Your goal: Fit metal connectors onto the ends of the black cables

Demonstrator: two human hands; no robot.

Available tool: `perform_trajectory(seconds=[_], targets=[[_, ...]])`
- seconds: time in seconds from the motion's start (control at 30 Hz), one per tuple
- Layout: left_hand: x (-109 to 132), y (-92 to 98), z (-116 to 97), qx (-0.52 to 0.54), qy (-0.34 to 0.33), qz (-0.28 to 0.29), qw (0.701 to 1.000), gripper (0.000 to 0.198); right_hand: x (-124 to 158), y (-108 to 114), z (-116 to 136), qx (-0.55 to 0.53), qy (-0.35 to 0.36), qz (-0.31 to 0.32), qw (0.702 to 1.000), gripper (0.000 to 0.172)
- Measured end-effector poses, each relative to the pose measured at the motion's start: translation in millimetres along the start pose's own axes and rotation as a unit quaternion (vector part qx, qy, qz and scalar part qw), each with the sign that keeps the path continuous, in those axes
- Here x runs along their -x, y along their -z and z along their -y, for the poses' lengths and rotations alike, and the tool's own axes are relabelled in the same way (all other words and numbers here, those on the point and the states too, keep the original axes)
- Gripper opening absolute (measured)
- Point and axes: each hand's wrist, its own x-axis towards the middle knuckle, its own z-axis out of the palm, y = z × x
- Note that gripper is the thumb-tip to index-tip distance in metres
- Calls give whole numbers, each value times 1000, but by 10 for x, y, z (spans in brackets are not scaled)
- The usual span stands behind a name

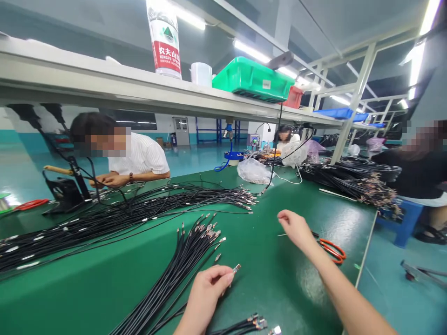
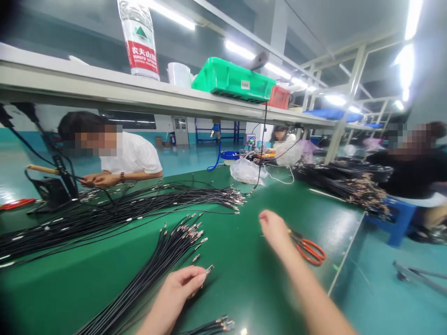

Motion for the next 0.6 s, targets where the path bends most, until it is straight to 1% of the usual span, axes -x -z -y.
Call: perform_trajectory(seconds=[0.07,0.13,0.2,0.27,0.33,0.4,0.53,0.6], targets=[[-6,-3,1,-8,-3,4,1000,38,59,218,-354,67,-23,-13,997,16],[-13,-3,7,-19,-12,9,1000,38,179,376,-677,129,-40,-19,991,20],[-20,1,17,-26,-22,12,999,37,314,461,-944,178,-44,-17,983,21],[-25,5,29,-26,-26,17,999,36,424,483,-1148,212,-40,-8,976,23],[-25,9,37,-22,-24,22,999,35,491,471,-1287,231,-30,7,973,25],[-20,12,41,-16,-25,25,999,35,522,454,-1372,240,-16,26,970,25],[1,7,47,11,-32,29,999,30,569,471,-1457,243,-2,67,968,14],[13,0,50,27,-32,31,999,27,612,521,-1501,241,0,78,967,15]])
